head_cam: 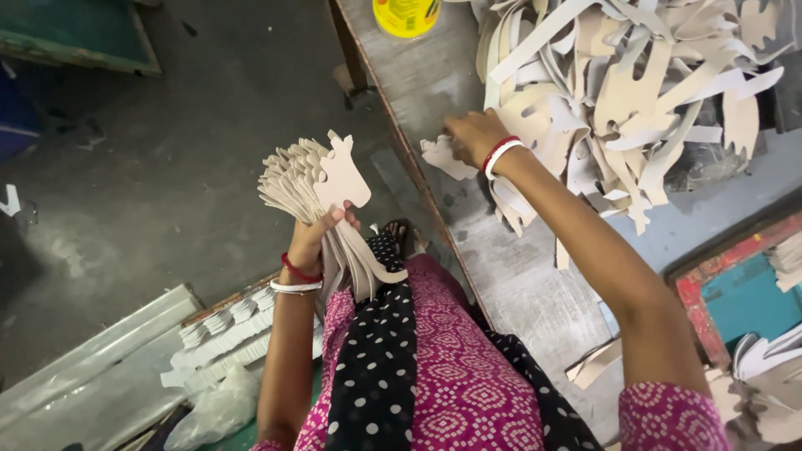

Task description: Sorting and stacking paper cutouts on a workbench.

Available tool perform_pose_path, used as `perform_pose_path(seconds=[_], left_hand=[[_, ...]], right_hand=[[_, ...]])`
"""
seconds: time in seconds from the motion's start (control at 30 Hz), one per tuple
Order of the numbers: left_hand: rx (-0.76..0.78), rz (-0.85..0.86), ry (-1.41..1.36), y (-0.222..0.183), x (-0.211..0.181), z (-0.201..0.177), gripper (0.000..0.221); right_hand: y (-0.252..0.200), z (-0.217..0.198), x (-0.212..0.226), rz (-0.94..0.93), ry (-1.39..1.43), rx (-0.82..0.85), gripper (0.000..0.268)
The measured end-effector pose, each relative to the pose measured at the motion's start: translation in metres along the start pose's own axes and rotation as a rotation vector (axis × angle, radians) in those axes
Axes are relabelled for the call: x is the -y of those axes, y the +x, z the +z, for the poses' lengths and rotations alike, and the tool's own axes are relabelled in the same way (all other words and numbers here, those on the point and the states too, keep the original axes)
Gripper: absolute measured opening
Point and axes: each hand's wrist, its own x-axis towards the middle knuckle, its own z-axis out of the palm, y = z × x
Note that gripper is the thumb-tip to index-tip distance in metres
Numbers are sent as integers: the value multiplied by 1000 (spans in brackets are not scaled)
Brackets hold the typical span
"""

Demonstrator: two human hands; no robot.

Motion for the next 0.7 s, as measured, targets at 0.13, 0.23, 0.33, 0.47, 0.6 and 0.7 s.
perform_pose_path(seconds=[0.13, 0.23, 0.33, 0.47, 0.6, 0.7], left_hand=[[25, -6, 12, 1, 2, 2, 35], [14, 6, 38, 0, 1, 4, 34], [-3, 34, 53, -3, -5, 11, 35], [25, 59, 66, -3, -8, 21, 34], [73, 22, 68, 8, -6, 42, 33], [125, -15, 77, 19, 4, 58, 33]], right_hand=[[-2, -9, -20, -129, 121, -114, 33], [2, -44, -29, -228, 424, -347, 28], [-14, -91, -33, -220, 694, -571, 29], [-107, -142, -14, -168, 946, -813, 26], [-244, -166, 28, 24, 441, -932, 30], [-323, -122, 29, 200, 731, -971, 32]])
